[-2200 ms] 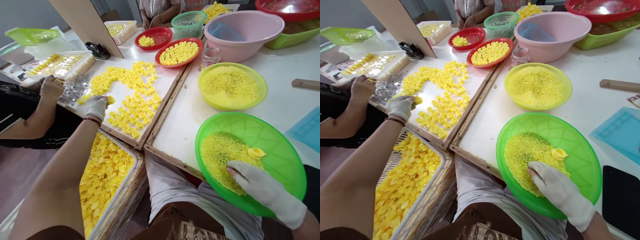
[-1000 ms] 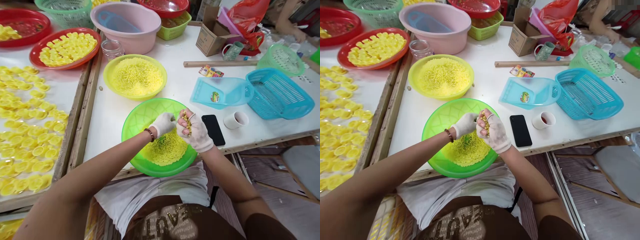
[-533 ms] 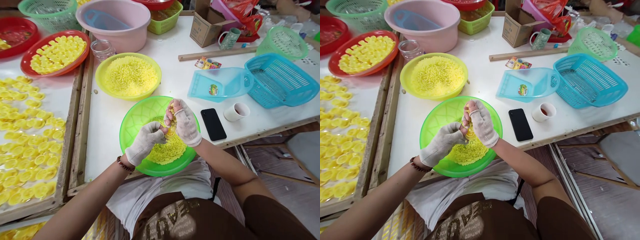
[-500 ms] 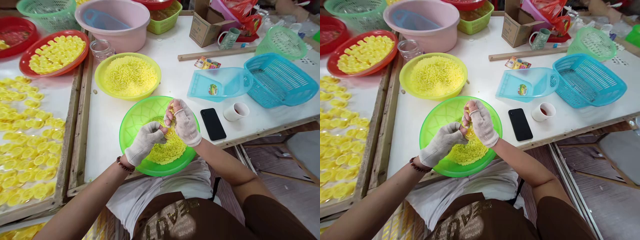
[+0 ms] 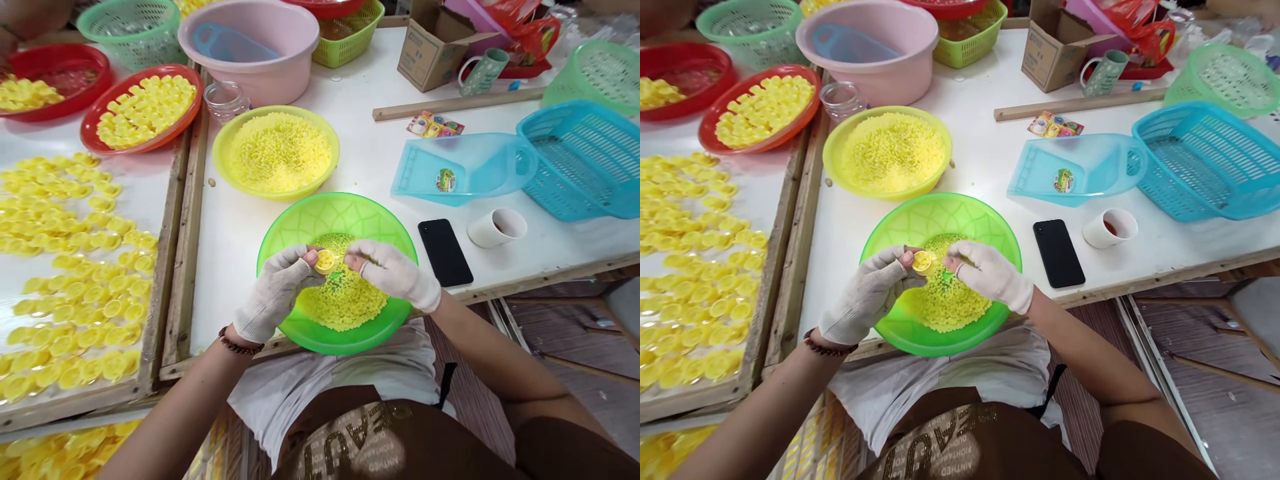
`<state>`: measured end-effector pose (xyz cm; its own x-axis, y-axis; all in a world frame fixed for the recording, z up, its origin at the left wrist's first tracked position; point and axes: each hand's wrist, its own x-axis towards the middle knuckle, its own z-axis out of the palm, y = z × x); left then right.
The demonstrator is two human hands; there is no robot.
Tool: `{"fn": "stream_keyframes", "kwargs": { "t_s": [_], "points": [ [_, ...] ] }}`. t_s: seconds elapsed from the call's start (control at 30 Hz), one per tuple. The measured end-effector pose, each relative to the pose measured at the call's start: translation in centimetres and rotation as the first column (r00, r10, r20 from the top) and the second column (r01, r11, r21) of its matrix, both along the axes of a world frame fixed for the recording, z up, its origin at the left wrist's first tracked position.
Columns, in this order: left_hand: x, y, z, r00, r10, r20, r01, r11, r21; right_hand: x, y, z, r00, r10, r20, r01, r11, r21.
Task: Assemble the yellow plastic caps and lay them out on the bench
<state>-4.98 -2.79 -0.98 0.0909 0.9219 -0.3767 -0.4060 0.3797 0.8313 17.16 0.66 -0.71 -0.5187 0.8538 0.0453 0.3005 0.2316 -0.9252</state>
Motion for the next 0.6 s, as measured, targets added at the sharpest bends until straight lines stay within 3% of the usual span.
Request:
{"fn": "stream_keyframes", "kwargs": {
  "t_s": [0.07,0.13,0.23,0.37,0.43,0.6],
  "points": [
    [-0.1,-0.3,-0.2,0.999,0.032,-0.039,-0.031,0.999,0.028,0.0,-0.1,-0.1,0.992,0.042,0.121,-0.063,0.982,0.177],
    [0.0,-0.6,-0.2,0.993,0.048,-0.112,-0.040,0.997,0.067,-0.7,-0.2,0.0,0.995,0.006,0.096,-0.029,0.971,0.239],
    [0.3,-1.0,0.4,0.968,0.039,-0.247,-0.008,0.992,0.124,-1.8,-0.4,0.3,0.998,-0.007,0.056,0.000,0.992,0.128],
    [0.6,-1.3,0.8,0.933,0.061,-0.353,0.001,0.985,0.172,-1.9,-0.1,0.5,0.994,0.102,0.029,-0.100,0.993,-0.059],
    [0.6,-1.2,0.6,0.952,0.086,-0.294,-0.042,0.988,0.151,-1.3,0.1,0.4,0.992,0.119,-0.049,-0.123,0.989,-0.087],
    [0.4,-0.5,0.0,0.997,0.059,-0.047,-0.058,0.998,0.018,-0.9,0.2,0.2,0.990,-0.027,-0.138,0.012,0.994,-0.109]
  ]
}}
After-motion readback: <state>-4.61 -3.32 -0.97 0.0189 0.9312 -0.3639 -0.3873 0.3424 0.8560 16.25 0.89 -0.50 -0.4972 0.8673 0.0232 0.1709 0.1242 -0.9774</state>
